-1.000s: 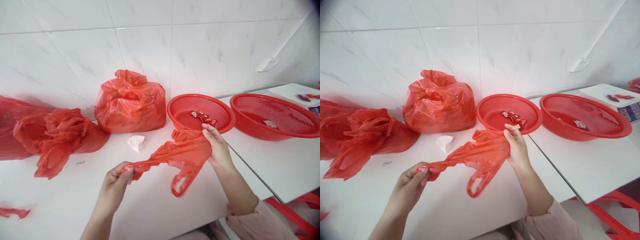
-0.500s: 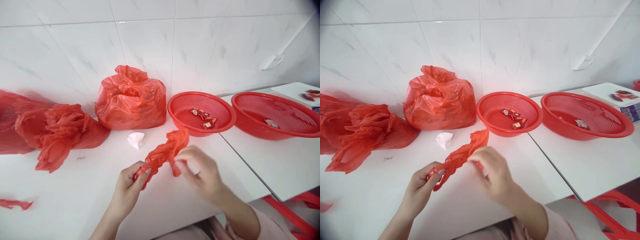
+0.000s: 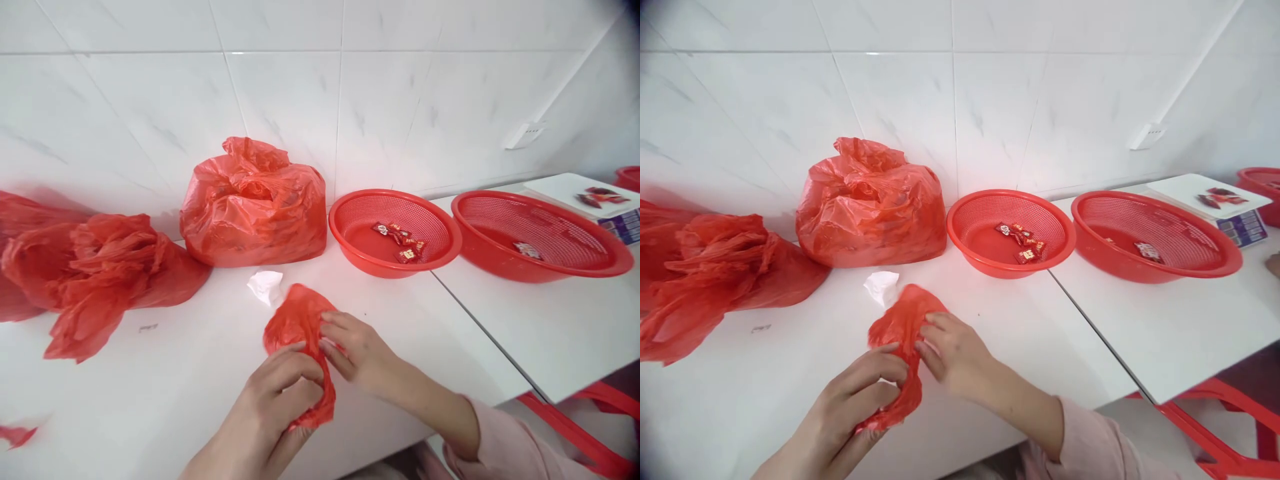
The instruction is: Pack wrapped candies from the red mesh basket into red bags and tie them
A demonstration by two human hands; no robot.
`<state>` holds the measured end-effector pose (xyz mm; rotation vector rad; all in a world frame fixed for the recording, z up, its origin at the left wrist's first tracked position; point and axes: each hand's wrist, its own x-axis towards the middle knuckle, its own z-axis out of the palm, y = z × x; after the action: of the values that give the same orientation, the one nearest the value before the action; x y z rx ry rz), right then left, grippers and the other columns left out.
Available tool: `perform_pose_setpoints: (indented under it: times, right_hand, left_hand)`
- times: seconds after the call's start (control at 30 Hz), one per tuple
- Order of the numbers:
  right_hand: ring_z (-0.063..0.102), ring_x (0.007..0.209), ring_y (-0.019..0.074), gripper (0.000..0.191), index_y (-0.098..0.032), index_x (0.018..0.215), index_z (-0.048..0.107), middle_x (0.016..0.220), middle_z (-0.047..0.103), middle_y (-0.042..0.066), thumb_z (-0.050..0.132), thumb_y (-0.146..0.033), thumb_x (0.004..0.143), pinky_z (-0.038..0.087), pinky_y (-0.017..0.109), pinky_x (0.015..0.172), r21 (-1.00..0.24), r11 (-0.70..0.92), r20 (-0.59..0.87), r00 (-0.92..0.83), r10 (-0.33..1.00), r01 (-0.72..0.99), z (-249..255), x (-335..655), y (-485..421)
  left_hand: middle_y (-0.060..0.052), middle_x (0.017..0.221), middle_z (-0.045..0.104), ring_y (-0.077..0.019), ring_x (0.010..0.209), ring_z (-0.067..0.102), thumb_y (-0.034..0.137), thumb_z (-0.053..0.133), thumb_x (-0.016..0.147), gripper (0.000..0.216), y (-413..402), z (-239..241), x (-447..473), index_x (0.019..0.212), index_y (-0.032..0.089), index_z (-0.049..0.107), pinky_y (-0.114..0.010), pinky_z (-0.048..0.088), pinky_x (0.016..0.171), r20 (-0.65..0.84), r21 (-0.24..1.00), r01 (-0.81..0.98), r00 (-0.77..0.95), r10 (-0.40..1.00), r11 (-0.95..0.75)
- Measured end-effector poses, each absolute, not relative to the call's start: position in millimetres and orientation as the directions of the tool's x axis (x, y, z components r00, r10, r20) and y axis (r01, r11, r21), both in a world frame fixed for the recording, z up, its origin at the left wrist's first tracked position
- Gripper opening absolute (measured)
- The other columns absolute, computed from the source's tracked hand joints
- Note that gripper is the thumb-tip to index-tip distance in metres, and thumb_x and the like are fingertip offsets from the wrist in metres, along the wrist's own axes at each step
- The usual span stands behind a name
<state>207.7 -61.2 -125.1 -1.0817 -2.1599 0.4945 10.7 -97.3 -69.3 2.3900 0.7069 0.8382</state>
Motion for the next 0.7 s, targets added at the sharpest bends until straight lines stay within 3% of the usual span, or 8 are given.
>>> perform_pose_setpoints:
  times: [0.1,0.17,0.27,0.4,0.53,0.63,0.7]
  right_hand:
    - [0.056,0.118,0.0312,0.032,-0.013,0.118,0.063,0.128,0.061,0.018,0.051,-0.028,0.093,0.048,0.052,0.096,-0.453,0.570,0.357,-0.447,0.821,0.686,-126.9,219.6,-47.9]
    - [0.059,0.111,0.0288,0.028,-0.015,0.115,0.064,0.120,0.065,0.015,0.053,-0.027,0.092,0.048,0.050,0.094,-0.460,0.581,0.422,-0.411,0.808,0.671,-112.9,223.9,-49.6]
    - [0.064,0.091,0.0184,0.019,-0.018,0.098,0.066,0.096,0.070,0.008,0.049,-0.024,0.094,0.052,0.035,0.084,-0.601,0.665,0.502,-0.437,0.746,0.444,-92.9,218.7,-60.6]
    - [0.060,0.068,0.0136,0.041,-0.020,0.072,0.054,0.070,0.064,0.004,0.029,-0.037,0.099,0.050,0.026,0.066,-0.710,0.701,0.511,-0.636,0.578,0.067,-105.7,202.0,-67.1]
    - [0.047,0.051,0.0119,0.044,-0.023,0.059,0.037,0.054,0.048,-0.002,0.022,-0.038,0.098,0.042,0.024,0.053,-0.725,0.682,0.428,-0.711,0.558,0.099,-130.0,197.7,-67.4]
    - [0.057,0.060,0.0121,0.038,-0.023,0.065,0.050,0.060,0.058,-0.002,0.031,-0.030,0.096,0.047,0.023,0.062,-0.669,0.724,0.359,-0.781,0.511,0.166,-128.7,203.5,-68.6]
    - [0.065,0.077,0.0139,0.030,-0.023,0.080,0.064,0.079,0.070,-0.001,0.040,-0.033,0.095,0.050,0.025,0.074,-0.619,0.745,0.285,-0.813,0.508,0.248,-125.4,210.2,-65.7]
  left_hand:
    - [-0.001,0.086,0.062,-0.0120,0.075,0.055,0.007,0.045,0.090,0.014,-96.4,-60.4,7.3,0.085,0.019,0.051,-0.036,0.042,0.100,0.360,0.534,0.326,0.747,0.559,-0.780]
    - [0.000,0.084,0.061,-0.0113,0.074,0.056,0.006,0.044,0.090,0.015,-94.5,-56.9,3.6,0.085,0.019,0.050,-0.041,0.034,0.109,0.332,0.507,0.346,0.766,0.550,-0.789]
    - [0.000,0.079,0.060,-0.0115,0.074,0.055,0.007,0.041,0.092,0.016,-92.6,-52.3,1.3,0.083,0.019,0.047,-0.037,0.039,0.104,0.337,0.482,0.345,0.775,0.534,-0.805]
    - [-0.003,0.080,0.061,-0.0128,0.076,0.057,0.021,0.031,0.100,0.024,-93.4,-46.0,5.1,0.081,0.019,0.045,-0.032,0.047,0.093,0.384,0.498,0.263,0.787,0.482,-0.826]
    - [-0.006,0.094,0.066,-0.0152,0.091,0.062,0.037,0.023,0.102,0.033,-97.9,-47.1,1.5,0.094,0.020,0.049,-0.027,0.050,0.087,0.379,0.580,0.232,0.771,0.511,-0.780]
    - [-0.004,0.091,0.067,-0.0152,0.086,0.063,0.036,0.027,0.102,0.028,-103.6,-52.0,-10.0,0.096,0.023,0.050,-0.025,0.051,0.079,0.256,0.719,0.256,0.767,0.588,-0.647]
    - [-0.004,0.085,0.067,-0.0148,0.077,0.063,0.038,0.030,0.101,0.028,-107.5,-52.5,-18.8,0.092,0.024,0.052,-0.024,0.051,0.071,0.203,0.772,0.245,0.779,0.593,-0.586]
